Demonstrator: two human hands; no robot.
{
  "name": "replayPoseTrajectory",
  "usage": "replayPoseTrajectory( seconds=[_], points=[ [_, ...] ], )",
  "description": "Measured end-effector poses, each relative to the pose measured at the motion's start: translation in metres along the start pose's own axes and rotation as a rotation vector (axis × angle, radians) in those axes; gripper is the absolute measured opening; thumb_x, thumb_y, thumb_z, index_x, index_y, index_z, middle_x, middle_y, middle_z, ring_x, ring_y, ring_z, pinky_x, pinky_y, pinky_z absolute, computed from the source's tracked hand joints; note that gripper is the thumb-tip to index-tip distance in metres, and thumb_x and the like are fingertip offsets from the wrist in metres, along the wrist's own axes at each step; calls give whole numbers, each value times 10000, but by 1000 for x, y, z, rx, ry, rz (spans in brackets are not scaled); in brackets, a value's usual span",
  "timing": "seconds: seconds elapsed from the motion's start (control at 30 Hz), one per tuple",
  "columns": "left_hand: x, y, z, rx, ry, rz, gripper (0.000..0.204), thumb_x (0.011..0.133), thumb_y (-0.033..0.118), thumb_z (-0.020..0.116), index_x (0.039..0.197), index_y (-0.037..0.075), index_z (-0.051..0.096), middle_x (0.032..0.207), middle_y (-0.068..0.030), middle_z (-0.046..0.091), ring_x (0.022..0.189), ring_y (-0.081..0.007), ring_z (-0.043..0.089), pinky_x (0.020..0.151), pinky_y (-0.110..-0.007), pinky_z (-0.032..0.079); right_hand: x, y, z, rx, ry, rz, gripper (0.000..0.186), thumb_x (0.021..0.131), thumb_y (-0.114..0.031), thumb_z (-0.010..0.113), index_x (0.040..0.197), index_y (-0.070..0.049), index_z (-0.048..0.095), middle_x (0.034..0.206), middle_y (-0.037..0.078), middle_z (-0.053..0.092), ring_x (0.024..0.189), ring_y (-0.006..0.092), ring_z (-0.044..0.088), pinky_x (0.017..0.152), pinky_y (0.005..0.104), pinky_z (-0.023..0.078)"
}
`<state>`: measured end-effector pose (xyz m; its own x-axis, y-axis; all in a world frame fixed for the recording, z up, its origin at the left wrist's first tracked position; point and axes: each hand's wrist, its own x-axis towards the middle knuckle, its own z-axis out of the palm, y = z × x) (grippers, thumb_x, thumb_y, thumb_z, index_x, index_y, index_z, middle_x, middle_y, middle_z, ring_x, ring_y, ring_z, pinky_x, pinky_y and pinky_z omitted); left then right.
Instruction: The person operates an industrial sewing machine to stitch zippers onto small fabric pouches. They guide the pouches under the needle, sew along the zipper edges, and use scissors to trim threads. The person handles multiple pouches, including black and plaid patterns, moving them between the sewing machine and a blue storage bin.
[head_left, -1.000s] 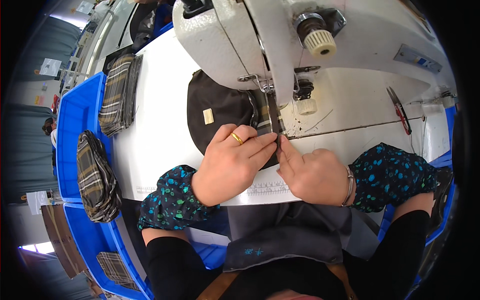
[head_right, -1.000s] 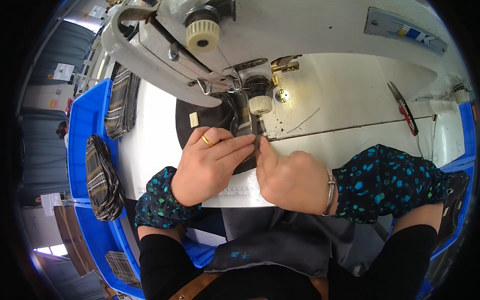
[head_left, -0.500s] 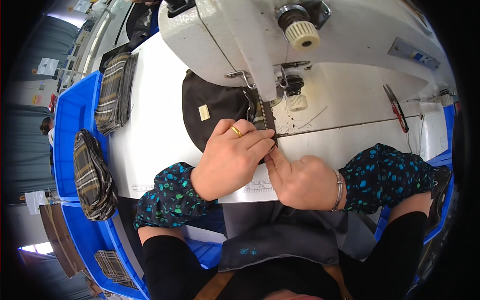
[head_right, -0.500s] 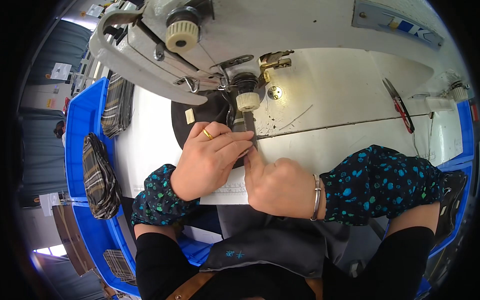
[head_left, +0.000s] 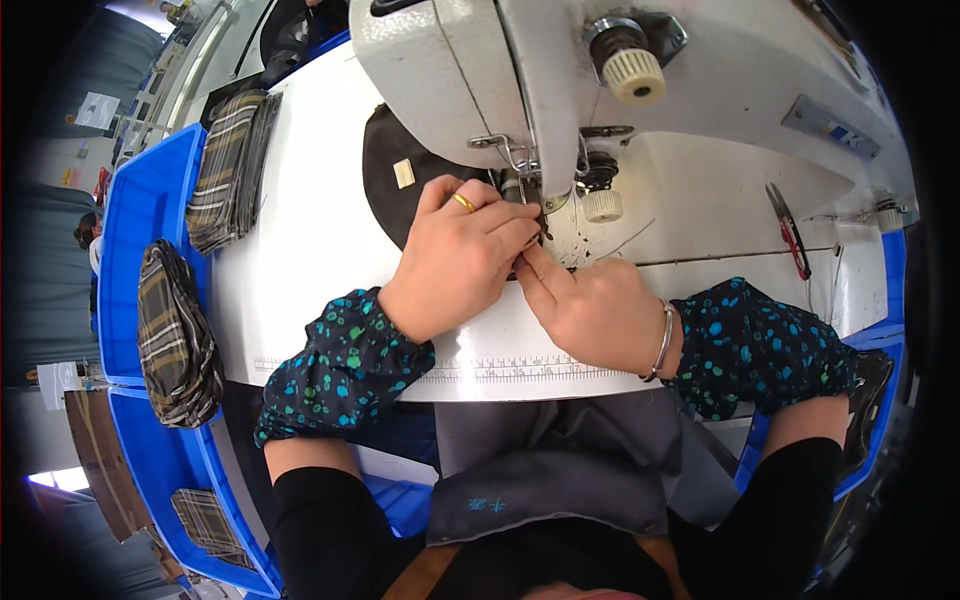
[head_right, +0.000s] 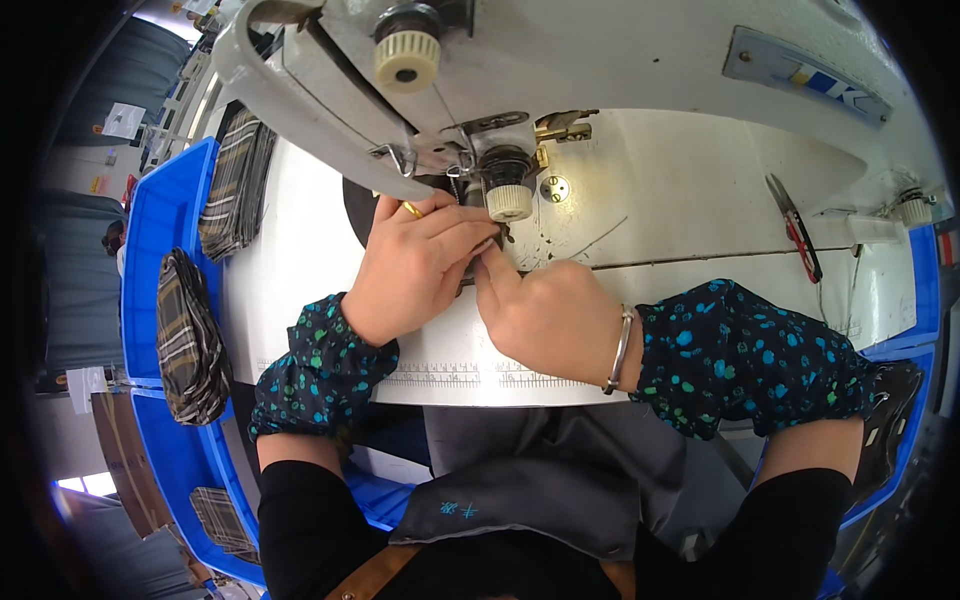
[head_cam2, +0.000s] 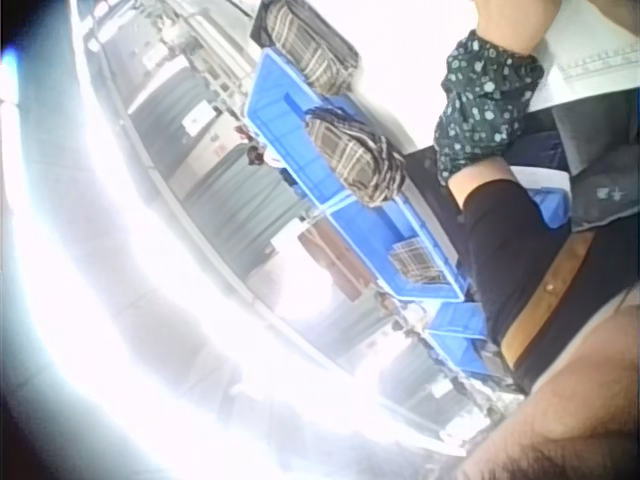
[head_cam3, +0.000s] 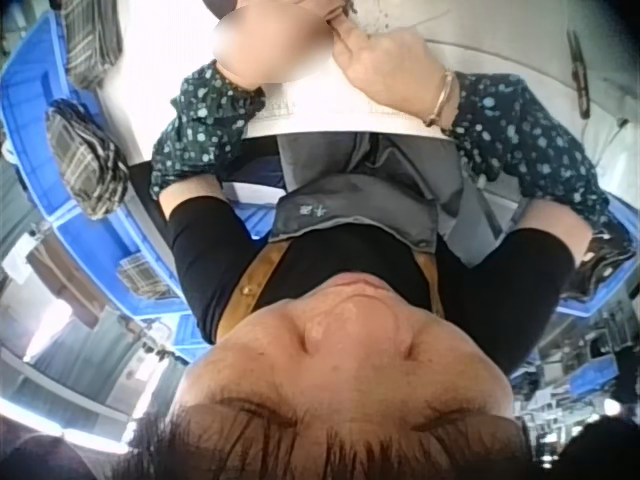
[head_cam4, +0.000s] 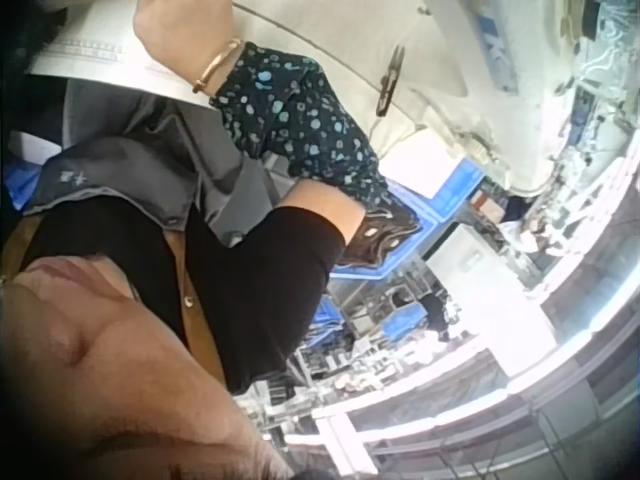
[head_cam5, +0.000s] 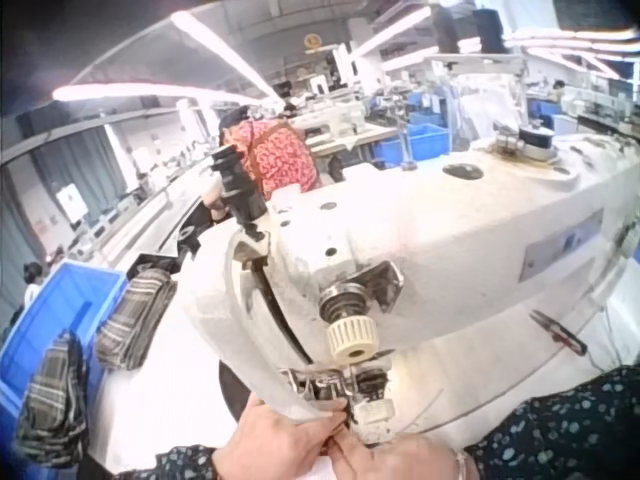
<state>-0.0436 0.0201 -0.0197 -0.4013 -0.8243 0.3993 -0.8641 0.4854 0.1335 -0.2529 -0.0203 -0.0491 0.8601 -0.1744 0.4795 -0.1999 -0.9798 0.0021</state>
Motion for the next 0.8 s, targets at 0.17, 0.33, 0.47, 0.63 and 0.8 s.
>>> replayPoseTrajectory(
  seconds=[0.17,0.33,0.47,0.63,0.8],
  points=[
    [3,-9,4,34,1,-28,270,744,115,757,1013,97,775,1128,12,751,1055,-205,634,1030,-445,428,5,9,1,4,-17,16,388,820,-132,656,1123,99,729,1168,316,721,528,181,672,458,317,528],
    [-7,10,0,251,119,-61,269,775,168,739,1037,134,791,1072,24,677,1055,-203,625,1077,-537,430,5,10,-1,-5,-32,10,384,830,-128,649,1130,97,730,1179,320,719,541,187,680,474,317,544],
    [-15,11,0,235,124,-18,274,775,175,723,1033,118,795,1030,20,661,1064,-201,620,1072,-555,454,1,6,-5,-5,-20,-23,352,832,-127,654,1101,85,735,1163,316,725,522,183,669,477,318,546],
    [-9,12,-2,104,76,-60,379,672,49,760,1044,111,803,1027,5,713,987,-248,642,914,-406,528,0,5,-1,44,21,-40,321,830,-132,666,1069,68,740,1147,311,730,508,180,662,474,317,544],
    [-9,8,4,22,87,-104,404,682,-3,746,1073,88,791,1088,-26,748,993,-264,666,888,-367,573,-1,7,1,48,17,-46,316,826,-129,672,1063,68,740,1140,304,733,518,183,672,474,315,546]
  ],
)
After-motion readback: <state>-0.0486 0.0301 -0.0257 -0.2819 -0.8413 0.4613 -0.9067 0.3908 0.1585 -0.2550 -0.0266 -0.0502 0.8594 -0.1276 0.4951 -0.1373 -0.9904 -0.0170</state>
